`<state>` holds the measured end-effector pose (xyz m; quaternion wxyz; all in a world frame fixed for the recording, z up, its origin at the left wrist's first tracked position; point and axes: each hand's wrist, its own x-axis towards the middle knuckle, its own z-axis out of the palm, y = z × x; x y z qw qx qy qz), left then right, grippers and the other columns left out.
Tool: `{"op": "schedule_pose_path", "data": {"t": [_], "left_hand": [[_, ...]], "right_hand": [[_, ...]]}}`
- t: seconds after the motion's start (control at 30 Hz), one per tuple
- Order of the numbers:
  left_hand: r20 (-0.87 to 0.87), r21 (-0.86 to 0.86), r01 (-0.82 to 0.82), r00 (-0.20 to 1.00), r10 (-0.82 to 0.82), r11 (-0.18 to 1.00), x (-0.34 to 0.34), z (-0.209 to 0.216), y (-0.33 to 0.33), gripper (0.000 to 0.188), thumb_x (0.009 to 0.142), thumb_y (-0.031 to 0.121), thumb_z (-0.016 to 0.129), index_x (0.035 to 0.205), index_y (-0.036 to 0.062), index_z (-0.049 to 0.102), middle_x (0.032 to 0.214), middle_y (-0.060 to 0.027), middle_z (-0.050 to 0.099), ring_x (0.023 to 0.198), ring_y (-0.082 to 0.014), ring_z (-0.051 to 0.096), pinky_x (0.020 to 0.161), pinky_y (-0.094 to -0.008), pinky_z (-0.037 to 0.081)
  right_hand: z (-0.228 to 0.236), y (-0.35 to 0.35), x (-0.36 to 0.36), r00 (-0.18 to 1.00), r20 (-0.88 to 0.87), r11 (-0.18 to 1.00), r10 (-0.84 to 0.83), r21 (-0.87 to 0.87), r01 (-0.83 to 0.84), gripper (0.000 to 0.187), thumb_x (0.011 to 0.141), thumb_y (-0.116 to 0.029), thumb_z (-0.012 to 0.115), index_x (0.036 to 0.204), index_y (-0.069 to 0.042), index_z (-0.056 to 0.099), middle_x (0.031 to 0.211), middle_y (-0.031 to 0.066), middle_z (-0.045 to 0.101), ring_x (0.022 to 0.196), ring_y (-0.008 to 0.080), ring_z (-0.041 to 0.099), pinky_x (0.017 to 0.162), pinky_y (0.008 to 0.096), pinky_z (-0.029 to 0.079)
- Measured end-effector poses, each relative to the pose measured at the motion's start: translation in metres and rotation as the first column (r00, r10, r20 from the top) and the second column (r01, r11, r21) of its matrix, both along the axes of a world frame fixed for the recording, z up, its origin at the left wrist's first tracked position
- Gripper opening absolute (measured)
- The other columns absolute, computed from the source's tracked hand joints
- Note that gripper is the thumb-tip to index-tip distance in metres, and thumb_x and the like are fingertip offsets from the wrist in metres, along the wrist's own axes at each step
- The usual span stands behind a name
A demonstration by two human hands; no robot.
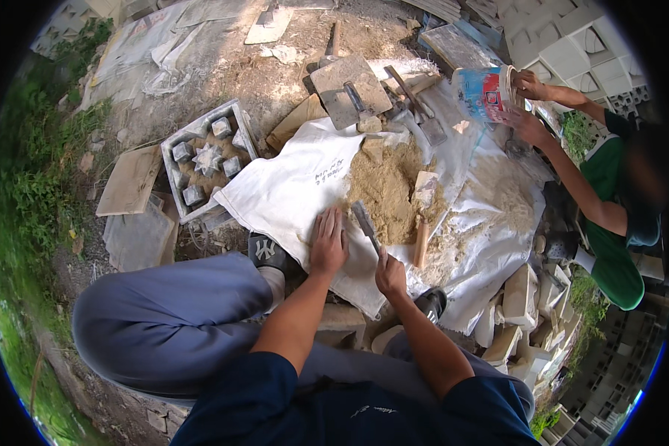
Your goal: The person mixes sand and white powder on a sheet by hand and using a trowel, occasionally pouring liquid from a container onto the mixture.
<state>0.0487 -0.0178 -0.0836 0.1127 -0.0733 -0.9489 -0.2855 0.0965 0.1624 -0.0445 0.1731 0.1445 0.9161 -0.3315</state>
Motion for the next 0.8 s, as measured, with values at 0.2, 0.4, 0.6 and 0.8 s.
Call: {"op": "schedule_pose_path", "data": {"t": [0.2, 0.4, 0.6, 0.8], "left_hand": [[-0.033, 0.020, 0.031, 0.999, -0.031, 0.999, -0.005, 0.002, 0.004, 0.055, 0.090, 0.010, 0.055, 0.142, -0.0058, 0.045, 0.144, -0.0247, 0.047, 0.136, -0.0389, 0.044, 0.117, -0.0500, 0.032], [-0.032, 0.008, 0.002, 0.999, -0.001, 1.000, 0.001, -0.005, -0.001, 0.054, 0.091, 0.012, 0.053, 0.142, -0.0051, 0.046, 0.145, -0.0230, 0.048, 0.138, -0.0367, 0.043, 0.118, -0.0478, 0.031], [0.023, 0.013, 0.018, 1.000, -0.018, 1.000, -0.004, 0.003, 0.007, 0.054, 0.092, 0.012, 0.052, 0.142, -0.0047, 0.045, 0.148, -0.0231, 0.044, 0.140, -0.0360, 0.040, 0.119, -0.0478, 0.029], [0.010, -0.005, 0.037, 0.999, -0.037, 0.999, -0.003, -0.002, 0.004, 0.056, 0.091, 0.011, 0.052, 0.143, -0.0051, 0.044, 0.149, -0.0225, 0.044, 0.140, -0.0362, 0.040, 0.120, -0.0487, 0.028]], "right_hand": [[0.007, 0.001, 0.007, 0.983, -0.182, 0.994, -0.035, -0.108, 0.015, 0.042, 0.107, -0.032, 0.036, 0.092, 0.001, 0.058, 0.073, 0.0331, 0.060, 0.075, 0.0552, 0.058, 0.064, 0.0608, 0.043], [-0.002, 0.000, 0.008, 0.997, 0.080, 0.999, 0.021, 0.041, -0.025, 0.050, 0.107, -0.039, 0.034, 0.096, 0.001, 0.063, 0.082, 0.0345, 0.063, 0.084, 0.0545, 0.061, 0.072, 0.0602, 0.045], [0.015, 0.002, -0.003, 0.965, -0.252, 0.991, -0.071, -0.129, 0.039, 0.044, 0.107, -0.032, 0.037, 0.087, 0.002, 0.057, 0.071, 0.0323, 0.059, 0.068, 0.0538, 0.057, 0.060, 0.0588, 0.042], [-0.013, 0.000, 0.003, 0.992, 0.123, 0.994, -0.027, 0.106, 0.014, 0.055, 0.106, -0.044, 0.033, 0.101, 0.002, 0.064, 0.090, 0.0348, 0.065, 0.088, 0.0540, 0.062, 0.077, 0.0604, 0.047]]}}
